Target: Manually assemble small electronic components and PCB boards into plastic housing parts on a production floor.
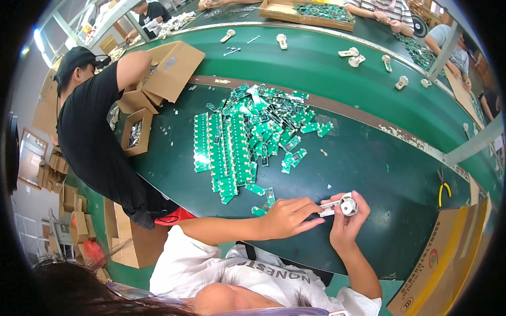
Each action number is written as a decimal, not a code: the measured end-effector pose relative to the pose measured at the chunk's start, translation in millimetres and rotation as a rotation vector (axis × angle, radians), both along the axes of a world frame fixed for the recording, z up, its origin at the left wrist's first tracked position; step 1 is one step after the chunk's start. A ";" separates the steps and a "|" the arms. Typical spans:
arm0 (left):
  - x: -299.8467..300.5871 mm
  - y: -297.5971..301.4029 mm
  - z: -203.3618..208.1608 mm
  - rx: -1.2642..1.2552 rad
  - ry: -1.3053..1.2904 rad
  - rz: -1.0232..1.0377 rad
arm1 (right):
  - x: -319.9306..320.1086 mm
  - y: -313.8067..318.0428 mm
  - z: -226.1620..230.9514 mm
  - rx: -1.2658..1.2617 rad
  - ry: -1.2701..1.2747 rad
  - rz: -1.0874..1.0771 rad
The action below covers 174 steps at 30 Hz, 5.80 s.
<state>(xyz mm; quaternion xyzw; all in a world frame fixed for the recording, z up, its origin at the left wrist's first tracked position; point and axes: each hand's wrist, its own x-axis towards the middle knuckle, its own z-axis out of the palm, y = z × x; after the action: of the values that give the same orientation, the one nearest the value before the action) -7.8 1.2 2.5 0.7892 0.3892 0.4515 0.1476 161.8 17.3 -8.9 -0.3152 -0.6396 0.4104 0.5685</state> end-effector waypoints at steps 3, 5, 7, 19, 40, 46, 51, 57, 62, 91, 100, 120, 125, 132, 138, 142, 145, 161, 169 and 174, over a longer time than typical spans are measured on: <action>-0.8 2.5 -4.1 -0.018 -0.006 0.065 | -1.5 4.0 -2.0 0.185 -0.098 0.065; 0.5 3.3 -4.2 0.001 -0.003 0.092 | 1.1 4.6 -2.1 0.213 -0.132 0.070; 3.7 1.8 1.0 -0.040 -0.043 0.091 | 1.3 3.6 -3.4 0.213 -0.145 0.051; -5.7 11.8 -6.4 0.023 0.026 0.070 | -1.2 -5.3 15.9 0.382 -0.586 -0.117; -13.2 13.9 8.9 -0.353 -0.243 -0.125 | 7.1 1.8 18.3 -0.063 -0.272 -0.034; -13.8 13.6 7.2 -0.238 -0.146 -0.169 | 7.9 -2.6 17.0 0.175 -0.542 -0.106; -15.3 12.5 5.4 -0.639 -0.399 -0.373 | 8.3 2.6 19.1 0.255 -0.458 -0.035; -22.6 20.5 17.0 -0.361 -0.033 -0.075 | 12.4 3.1 14.7 -0.143 -0.192 0.114; -37.7 40.6 33.9 -0.175 0.426 0.362 | 10.8 5.8 15.6 -0.388 0.038 0.133; 7.9 11.2 6.6 -0.141 0.038 0.071 | 1.4 -3.4 13.9 -0.661 0.273 0.211; 8.4 8.7 1.0 0.002 0.187 0.082 | -0.5 -4.8 11.0 -0.605 0.273 0.141; 6.3 7.6 -5.8 0.108 0.161 0.045 | 0.9 -3.3 8.2 -0.582 0.224 0.212; 6.3 5.5 -4.0 0.079 0.241 0.052 | 0.9 -3.9 10.9 -0.569 0.199 0.199; 7.5 0.7 -0.5 -0.069 0.170 0.014 | 1.1 -4.2 12.0 -0.564 0.179 0.210; 8.9 -0.6 -2.4 -0.096 0.173 0.023 | 1.0 -3.1 12.3 -0.575 0.148 0.180; 10.4 -1.0 -1.7 -0.075 0.111 0.031 | 2.0 -2.9 14.3 -0.599 0.147 0.207; 12.1 1.8 -2.1 -0.044 0.077 0.039 | 2.5 -2.6 14.2 -0.625 0.175 0.215; -14.4 17.9 14.1 -1.282 -0.791 -0.620 | 11.5 8.5 28.4 0.154 -0.653 -0.039; -10.3 16.8 3.4 -1.273 -0.800 -0.470 | 24.1 16.3 33.3 0.028 -0.238 0.043; -3.8 13.5 6.7 -1.124 -0.570 -0.360 | 25.7 13.4 36.9 -0.115 -0.267 0.085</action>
<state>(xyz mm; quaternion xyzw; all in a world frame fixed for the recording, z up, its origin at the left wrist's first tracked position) -11.6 14.6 9.2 0.4941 0.3733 0.3389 0.7083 187.4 30.8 28.0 -0.3717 -0.6975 0.4246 0.4417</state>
